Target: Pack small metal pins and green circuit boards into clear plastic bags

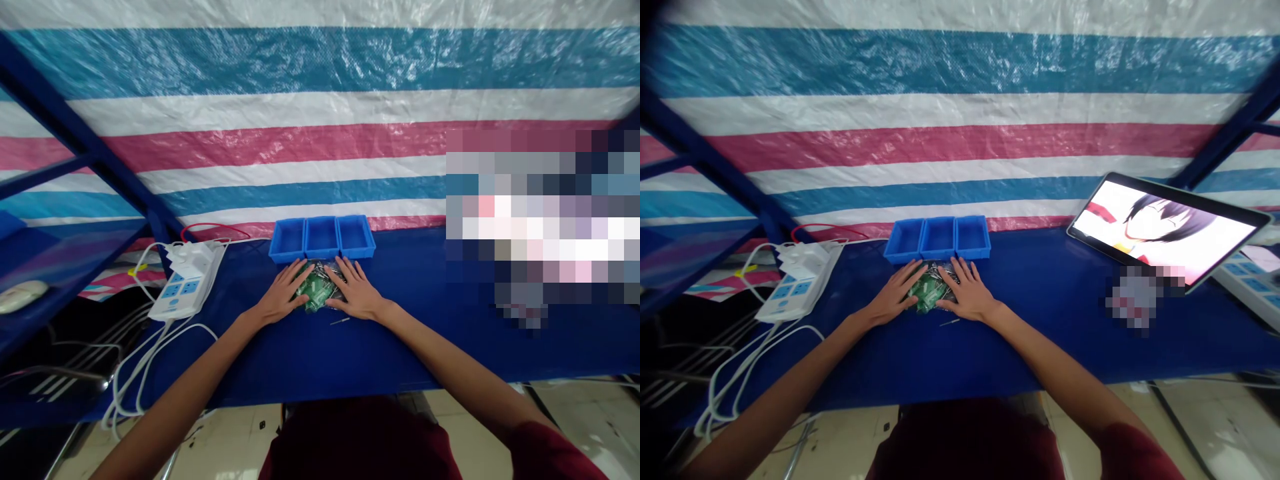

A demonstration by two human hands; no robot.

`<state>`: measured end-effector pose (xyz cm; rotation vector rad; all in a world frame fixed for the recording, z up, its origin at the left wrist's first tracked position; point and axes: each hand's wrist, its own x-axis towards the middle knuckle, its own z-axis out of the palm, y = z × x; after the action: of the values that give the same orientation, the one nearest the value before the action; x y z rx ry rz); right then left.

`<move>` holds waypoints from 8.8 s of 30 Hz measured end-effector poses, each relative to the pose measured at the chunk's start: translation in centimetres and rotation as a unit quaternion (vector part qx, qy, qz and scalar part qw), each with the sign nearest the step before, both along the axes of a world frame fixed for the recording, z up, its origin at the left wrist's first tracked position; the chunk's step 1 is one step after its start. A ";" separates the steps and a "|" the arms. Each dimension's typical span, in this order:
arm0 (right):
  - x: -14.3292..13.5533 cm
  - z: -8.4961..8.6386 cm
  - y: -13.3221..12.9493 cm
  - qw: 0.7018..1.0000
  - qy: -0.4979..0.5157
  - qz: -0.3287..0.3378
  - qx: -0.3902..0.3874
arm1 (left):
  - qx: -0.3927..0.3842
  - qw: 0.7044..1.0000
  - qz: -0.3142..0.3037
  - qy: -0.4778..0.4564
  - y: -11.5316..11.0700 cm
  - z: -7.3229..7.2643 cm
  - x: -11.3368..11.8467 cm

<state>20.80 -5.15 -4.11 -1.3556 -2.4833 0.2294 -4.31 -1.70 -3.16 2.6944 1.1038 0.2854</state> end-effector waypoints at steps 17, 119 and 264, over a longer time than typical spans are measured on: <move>0.0 -0.6 0.5 0.999 0.039 -0.024 0.000 | 0.022 0.999 0.043 -0.014 -0.1 -0.4 1.1; -2.0 5.7 4.3 0.975 0.010 -0.201 -0.096 | 0.140 0.972 0.174 -0.067 3.1 4.2 5.3; -2.0 2.2 2.7 0.913 0.381 -0.147 -0.009 | -0.070 0.992 0.071 -0.072 4.2 3.9 1.6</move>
<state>18.80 -2.40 -1.95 -1.2930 -1.6184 0.5832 -2.72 2.49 0.77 2.4362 1.2239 0.4028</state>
